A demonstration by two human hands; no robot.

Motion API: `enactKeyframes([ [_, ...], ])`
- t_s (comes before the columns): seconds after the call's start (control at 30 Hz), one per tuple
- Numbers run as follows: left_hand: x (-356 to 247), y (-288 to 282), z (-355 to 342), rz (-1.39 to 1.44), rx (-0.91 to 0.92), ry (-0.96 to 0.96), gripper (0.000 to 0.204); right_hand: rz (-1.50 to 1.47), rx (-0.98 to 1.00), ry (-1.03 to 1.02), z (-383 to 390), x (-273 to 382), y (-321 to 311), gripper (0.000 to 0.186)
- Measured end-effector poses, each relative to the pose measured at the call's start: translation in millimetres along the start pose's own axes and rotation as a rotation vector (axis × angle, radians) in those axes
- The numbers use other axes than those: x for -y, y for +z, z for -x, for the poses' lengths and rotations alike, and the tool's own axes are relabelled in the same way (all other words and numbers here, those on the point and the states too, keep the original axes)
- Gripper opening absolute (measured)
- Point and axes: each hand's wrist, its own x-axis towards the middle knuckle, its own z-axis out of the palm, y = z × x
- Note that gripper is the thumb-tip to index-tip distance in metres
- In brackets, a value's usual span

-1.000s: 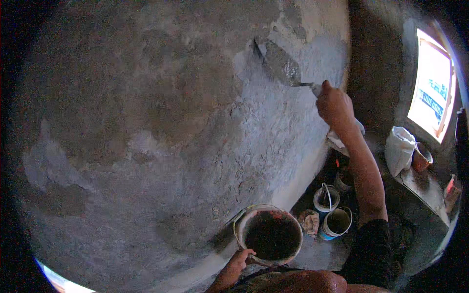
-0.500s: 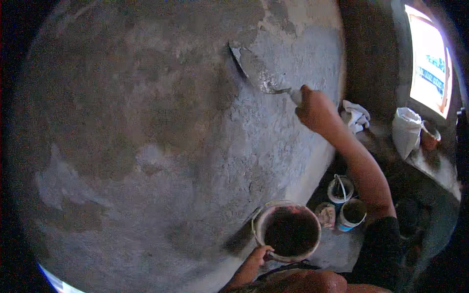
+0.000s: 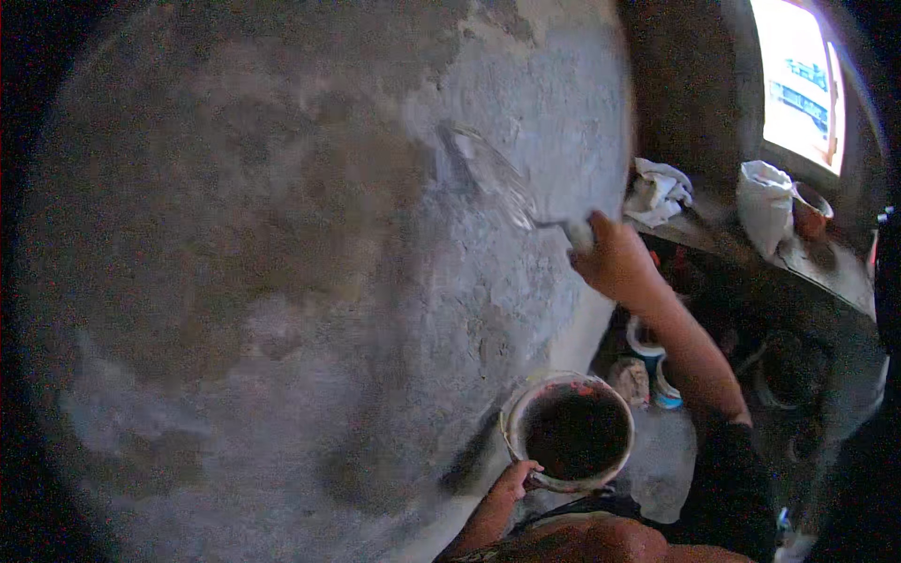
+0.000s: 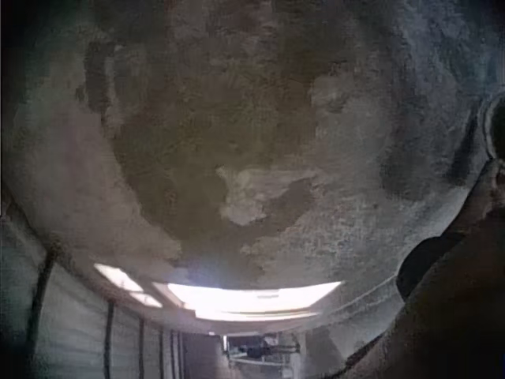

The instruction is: The person applies plaster or cement from a bucket onto an unfinished concrete wall using a trowel.

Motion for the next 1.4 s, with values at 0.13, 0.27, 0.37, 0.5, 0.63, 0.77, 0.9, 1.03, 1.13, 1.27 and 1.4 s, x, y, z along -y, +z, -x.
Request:
enactKeyframes([
  [0.13, -7, -12, 41, -0.090, 0.126, 0.202, 0.015, -0.074, 0.069, 0.254, 122, -83, 59, 0.043],
  [0.27, 1, -55, 1, -0.489, 0.230, 0.576, 0.023, -0.584, 0.199, 0.635, 227, -104, 112, 0.037],
  [0.37, -19, -65, -25, -0.621, -0.025, 0.211, 0.026, -0.287, 0.220, 0.570, 314, -138, 153, 0.031],
  [0.5, 28, -82, -66, -0.489, -0.110, -0.164, 0.021, -0.608, 0.380, 0.986, 437, -161, 187, 0.036],
  [0.63, 42, -103, -70, -0.341, -0.081, -0.124, 0.026, -0.262, 0.695, 1.002, 454, -138, 183, 0.027],
  [0.77, 54, -132, -69, -0.520, -0.065, -0.120, 0.015, -0.086, 0.670, 0.599, 510, -131, 189, 0.032],
  [0.9, 43, -104, -58, -0.484, -0.145, -0.032, 0.015, -0.088, 0.947, 0.751, 525, -139, 184, 0.031],
  [1.03, 50, -99, -75, -0.689, -0.226, -0.030, 0.020, 0.013, 1.063, 0.741, 541, -132, 201, 0.029],
  [1.13, 59, -95, -107, -0.577, -0.234, 0.030, 0.023, 0.048, 0.978, 0.774, 538, -138, 219, 0.027],
  [1.27, 100, -165, -120, -0.427, -0.406, 0.431, 0.031, -0.018, 0.981, 0.710, 548, -104, 235, 0.026],
  [1.4, 105, -90, -95, -0.069, -0.323, 0.405, 0.045, 0.057, 1.039, 0.771, 561, -119, 199, 0.024],
])
